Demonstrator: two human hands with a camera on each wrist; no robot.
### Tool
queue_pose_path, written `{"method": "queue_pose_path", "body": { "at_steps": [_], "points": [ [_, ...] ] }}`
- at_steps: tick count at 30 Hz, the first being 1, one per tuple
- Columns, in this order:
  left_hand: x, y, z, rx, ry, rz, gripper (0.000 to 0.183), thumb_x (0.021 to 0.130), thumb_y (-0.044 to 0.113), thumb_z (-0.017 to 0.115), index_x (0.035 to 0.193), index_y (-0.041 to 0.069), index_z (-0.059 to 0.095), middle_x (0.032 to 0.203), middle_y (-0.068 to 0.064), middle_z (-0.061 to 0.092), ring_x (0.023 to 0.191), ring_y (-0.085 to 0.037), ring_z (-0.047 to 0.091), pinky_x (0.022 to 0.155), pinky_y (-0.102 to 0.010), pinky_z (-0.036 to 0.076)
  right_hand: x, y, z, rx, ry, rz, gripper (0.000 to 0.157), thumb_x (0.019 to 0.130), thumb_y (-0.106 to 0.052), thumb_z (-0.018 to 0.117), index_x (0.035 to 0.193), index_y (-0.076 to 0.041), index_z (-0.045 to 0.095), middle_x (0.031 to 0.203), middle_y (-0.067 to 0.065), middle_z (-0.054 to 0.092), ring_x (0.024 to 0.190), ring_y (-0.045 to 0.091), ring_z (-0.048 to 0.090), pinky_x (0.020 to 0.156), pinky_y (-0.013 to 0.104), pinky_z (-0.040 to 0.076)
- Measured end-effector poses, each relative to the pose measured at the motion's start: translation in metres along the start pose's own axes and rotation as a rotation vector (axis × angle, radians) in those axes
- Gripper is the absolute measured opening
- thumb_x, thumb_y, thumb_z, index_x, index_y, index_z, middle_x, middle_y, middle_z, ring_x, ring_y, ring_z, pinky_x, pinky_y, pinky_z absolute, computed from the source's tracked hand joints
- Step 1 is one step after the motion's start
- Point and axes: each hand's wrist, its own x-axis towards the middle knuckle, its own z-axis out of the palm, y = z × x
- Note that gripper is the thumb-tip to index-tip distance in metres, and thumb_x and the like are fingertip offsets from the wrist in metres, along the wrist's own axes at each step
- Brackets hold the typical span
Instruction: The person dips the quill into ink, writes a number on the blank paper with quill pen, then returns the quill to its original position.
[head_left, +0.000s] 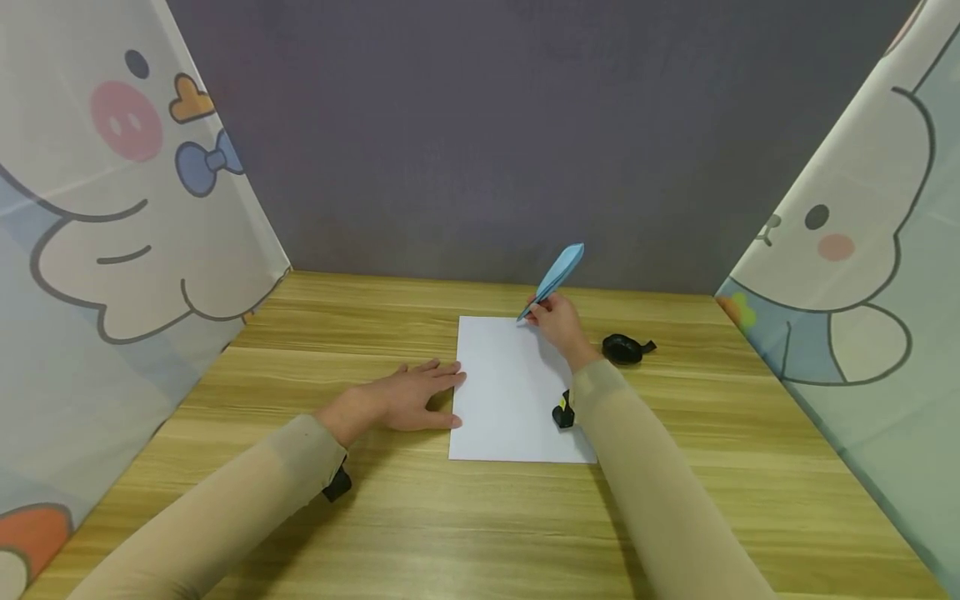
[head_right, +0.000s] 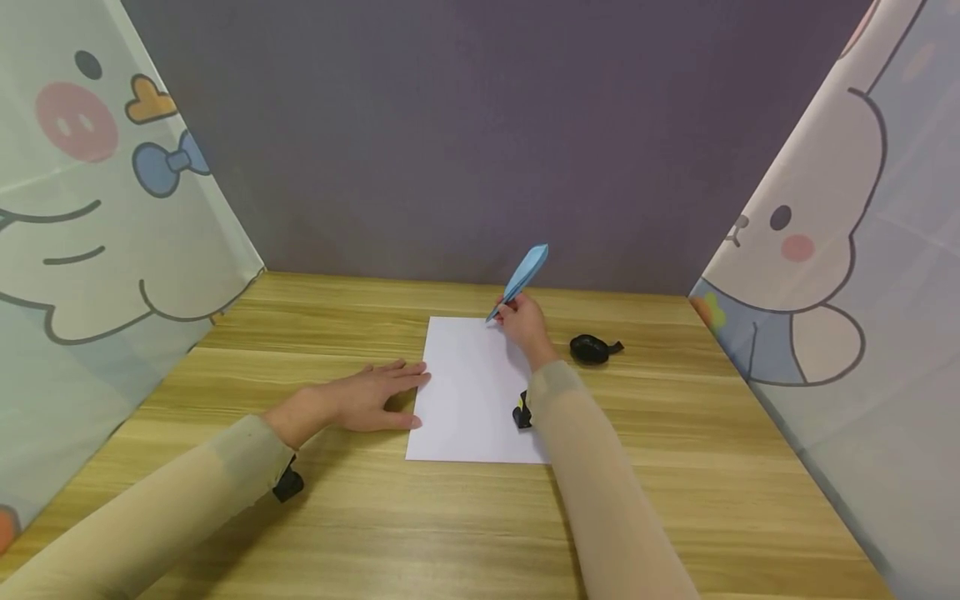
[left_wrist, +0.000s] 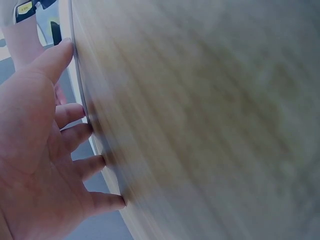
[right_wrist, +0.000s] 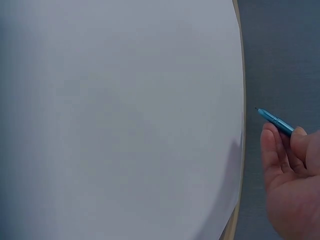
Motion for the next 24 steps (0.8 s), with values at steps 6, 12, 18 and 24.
{"method": "queue_pose_path", "body": {
  "at_steps": [6, 12, 18, 24],
  "points": [
    [0.0, 0.0, 0.0, 0.003, -0.001, 0.002, 0.087, 0.108, 0.067, 0.057, 0.177, 0.024, 0.026, 0.186, 0.001, 0.016, 0.173, -0.038, 0.011, 0.134, -0.075, 0.01, 0.004, 0.0, -0.001, -0.005, 0.019, 0.02, 0.031, 0.116, -0.006, 0.051, 0.139, 0.012, 0.062, 0.137, 0.032, 0.066, 0.121, 0.038, 0.069, 0.11, 0.045, 0.06],
    [0.0, 0.001, -0.002, 0.0, 0.002, 0.005, 0.087, 0.108, 0.066, 0.058, 0.177, 0.022, 0.027, 0.186, -0.001, 0.017, 0.172, -0.04, 0.012, 0.133, -0.076, 0.011, 0.008, 0.003, -0.002, -0.018, 0.021, 0.032, 0.031, 0.116, -0.005, 0.051, 0.139, 0.011, 0.062, 0.138, 0.031, 0.067, 0.119, 0.036, 0.069, 0.109, 0.044, 0.06],
    [0.0, 0.001, -0.002, 0.003, 0.005, 0.008, 0.088, 0.108, 0.066, 0.058, 0.177, 0.02, 0.027, 0.186, -0.003, 0.017, 0.172, -0.041, 0.013, 0.133, -0.076, 0.011, 0.009, 0.003, -0.006, -0.03, 0.018, 0.05, 0.03, 0.116, -0.007, 0.051, 0.139, 0.008, 0.063, 0.137, 0.029, 0.067, 0.119, 0.036, 0.069, 0.108, 0.044, 0.061],
    [0.0, 0.001, -0.001, 0.001, 0.004, 0.007, 0.088, 0.108, 0.066, 0.058, 0.177, 0.02, 0.027, 0.186, -0.002, 0.017, 0.172, -0.041, 0.013, 0.133, -0.076, 0.011, 0.011, 0.006, -0.007, -0.055, 0.011, 0.061, 0.03, 0.116, -0.008, 0.052, 0.139, 0.007, 0.063, 0.134, 0.028, 0.067, 0.117, 0.033, 0.069, 0.104, 0.04, 0.061]
  ]
}}
